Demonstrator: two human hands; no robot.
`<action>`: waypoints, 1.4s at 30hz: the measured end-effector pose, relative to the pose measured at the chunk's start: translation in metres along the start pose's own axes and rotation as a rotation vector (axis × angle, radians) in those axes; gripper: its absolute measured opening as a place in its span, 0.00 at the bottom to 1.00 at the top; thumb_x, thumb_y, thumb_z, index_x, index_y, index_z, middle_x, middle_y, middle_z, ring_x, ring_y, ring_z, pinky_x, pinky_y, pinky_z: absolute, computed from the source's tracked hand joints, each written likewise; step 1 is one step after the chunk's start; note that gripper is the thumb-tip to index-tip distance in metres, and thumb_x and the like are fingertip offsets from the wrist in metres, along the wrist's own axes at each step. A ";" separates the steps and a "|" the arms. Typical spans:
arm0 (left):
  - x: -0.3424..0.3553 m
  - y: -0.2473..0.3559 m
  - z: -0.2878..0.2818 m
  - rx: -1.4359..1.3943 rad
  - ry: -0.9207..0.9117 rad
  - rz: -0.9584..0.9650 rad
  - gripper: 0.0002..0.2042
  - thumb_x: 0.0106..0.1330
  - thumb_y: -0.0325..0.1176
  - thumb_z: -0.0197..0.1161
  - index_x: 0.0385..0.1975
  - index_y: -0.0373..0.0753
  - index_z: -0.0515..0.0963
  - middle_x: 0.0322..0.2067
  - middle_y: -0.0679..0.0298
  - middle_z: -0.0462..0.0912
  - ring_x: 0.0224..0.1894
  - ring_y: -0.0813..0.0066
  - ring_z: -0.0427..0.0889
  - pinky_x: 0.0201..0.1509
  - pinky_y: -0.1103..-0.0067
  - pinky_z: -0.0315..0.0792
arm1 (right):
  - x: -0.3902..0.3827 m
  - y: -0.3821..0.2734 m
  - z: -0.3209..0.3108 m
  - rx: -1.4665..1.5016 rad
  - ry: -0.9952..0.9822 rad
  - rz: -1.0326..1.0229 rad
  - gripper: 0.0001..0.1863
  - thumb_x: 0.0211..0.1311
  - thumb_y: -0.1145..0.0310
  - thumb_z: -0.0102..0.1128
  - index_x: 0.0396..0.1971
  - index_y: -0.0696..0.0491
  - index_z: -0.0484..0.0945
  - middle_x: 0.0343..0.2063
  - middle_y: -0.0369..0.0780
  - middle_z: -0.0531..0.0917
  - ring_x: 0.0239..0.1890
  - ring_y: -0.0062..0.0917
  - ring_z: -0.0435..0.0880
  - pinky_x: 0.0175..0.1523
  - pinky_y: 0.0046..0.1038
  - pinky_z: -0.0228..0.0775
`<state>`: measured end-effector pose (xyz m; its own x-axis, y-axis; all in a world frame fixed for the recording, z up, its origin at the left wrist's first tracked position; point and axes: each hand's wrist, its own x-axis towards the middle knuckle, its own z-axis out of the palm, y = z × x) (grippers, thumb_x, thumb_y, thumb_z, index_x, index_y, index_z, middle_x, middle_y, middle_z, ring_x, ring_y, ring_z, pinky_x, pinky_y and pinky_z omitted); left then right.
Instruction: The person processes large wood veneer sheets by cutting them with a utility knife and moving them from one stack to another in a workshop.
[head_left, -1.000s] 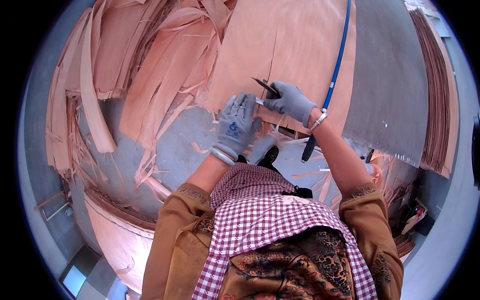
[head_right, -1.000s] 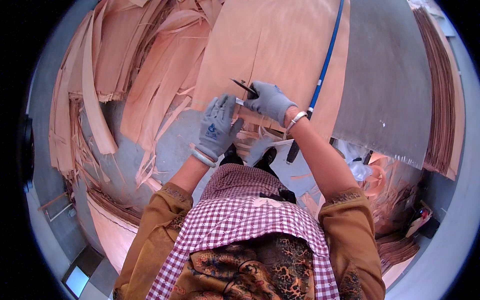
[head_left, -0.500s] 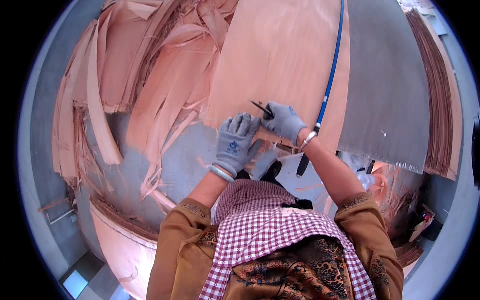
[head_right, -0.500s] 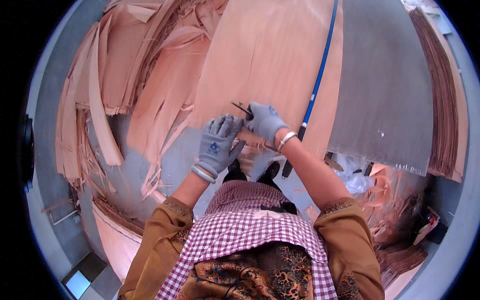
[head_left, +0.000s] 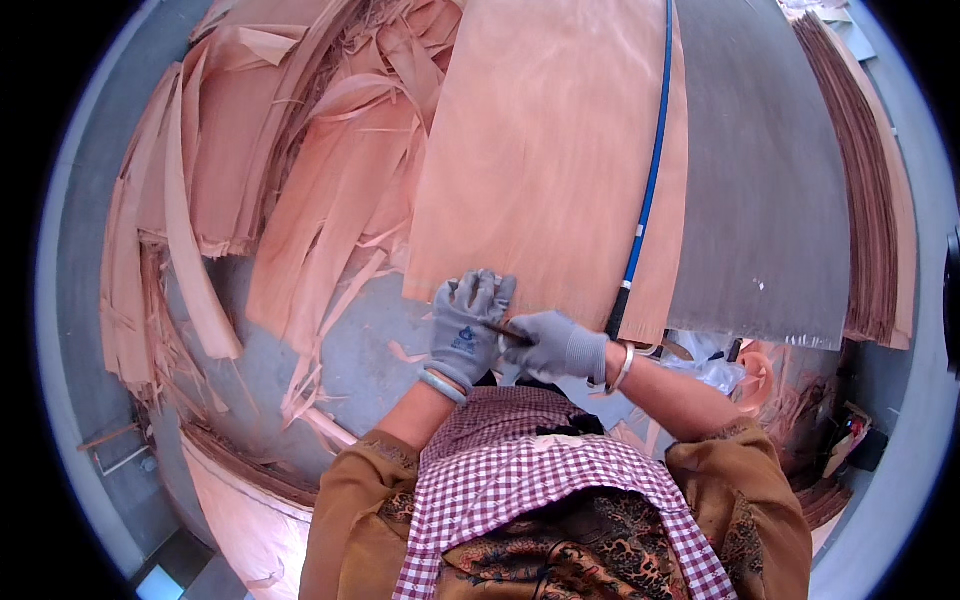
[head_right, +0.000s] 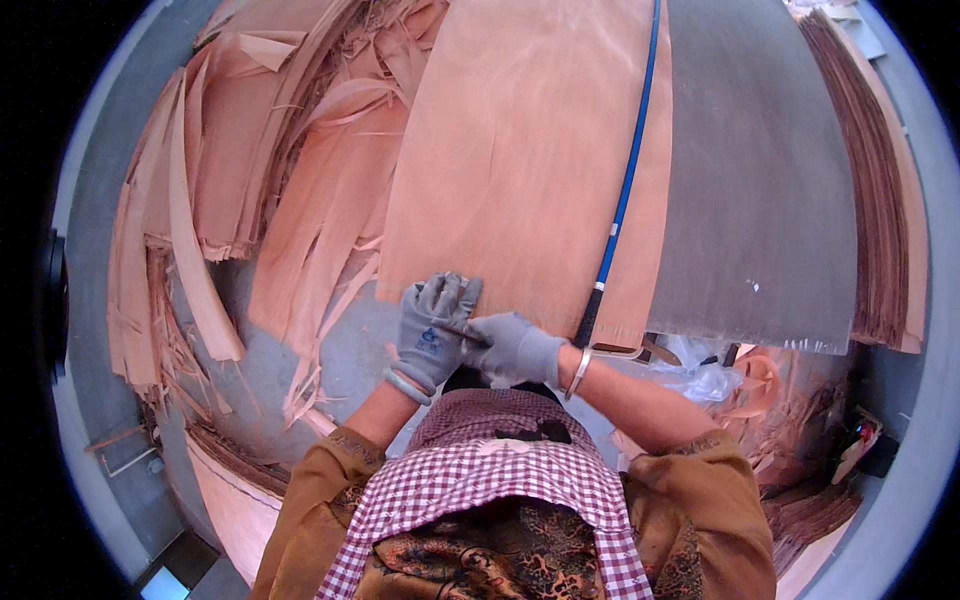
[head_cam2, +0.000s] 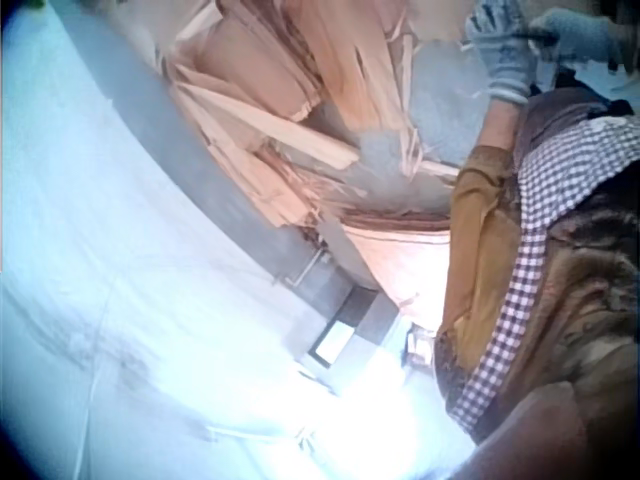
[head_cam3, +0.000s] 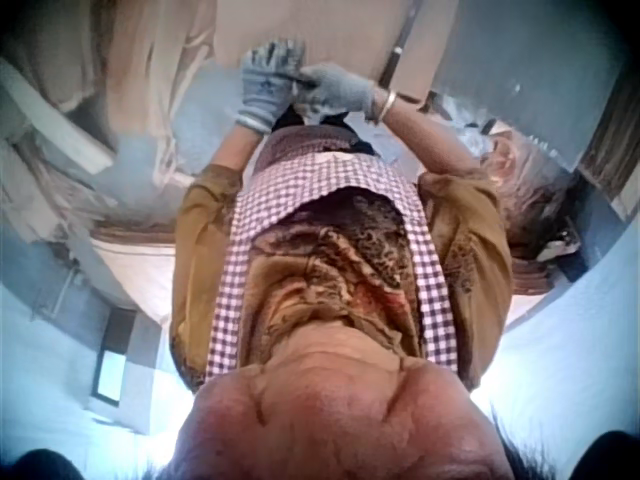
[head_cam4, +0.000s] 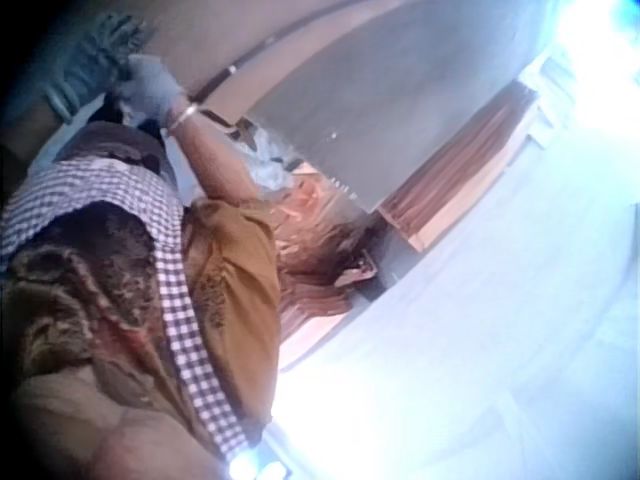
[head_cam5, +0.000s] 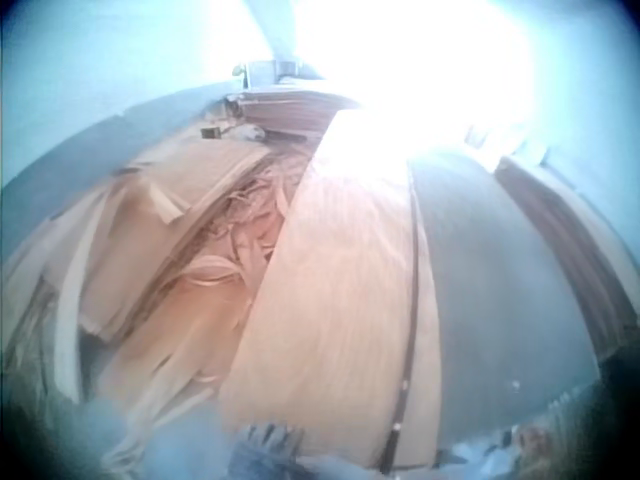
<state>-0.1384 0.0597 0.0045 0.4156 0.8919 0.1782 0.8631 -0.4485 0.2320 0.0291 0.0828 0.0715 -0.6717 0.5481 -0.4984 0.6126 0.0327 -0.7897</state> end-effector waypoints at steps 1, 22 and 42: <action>0.001 0.003 -0.001 -0.019 -0.001 -0.004 0.27 0.49 0.44 0.61 0.51 0.43 0.70 0.47 0.56 0.70 0.51 0.58 0.69 0.52 0.63 0.61 | 0.003 0.002 -0.001 0.129 0.114 -0.088 0.14 0.58 0.67 0.56 0.41 0.58 0.75 0.32 0.37 0.83 0.32 0.23 0.78 0.41 0.28 0.69; 0.145 -0.057 0.005 0.025 -0.010 0.206 0.24 0.58 0.44 0.56 0.53 0.42 0.71 0.55 0.58 0.71 0.56 0.62 0.70 0.58 0.65 0.60 | 0.086 0.080 -0.108 0.259 0.618 0.284 0.14 0.49 0.59 0.63 0.27 0.56 0.79 0.22 0.46 0.82 0.29 0.35 0.83 0.34 0.32 0.74; 0.152 -0.028 0.015 0.105 -0.108 0.239 0.24 0.60 0.37 0.55 0.56 0.36 0.67 0.55 0.50 0.69 0.58 0.55 0.67 0.61 0.67 0.62 | -0.485 0.272 0.052 0.353 1.430 0.619 0.05 0.58 0.74 0.53 0.34 0.55 0.75 0.24 0.32 0.75 0.26 0.18 0.73 0.32 0.23 0.67</action>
<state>-0.0955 0.2089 0.0109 0.6343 0.7650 0.1116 0.7595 -0.6436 0.0947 0.4998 -0.2175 0.0797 0.6822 0.7063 -0.1890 0.3706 -0.5569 -0.7433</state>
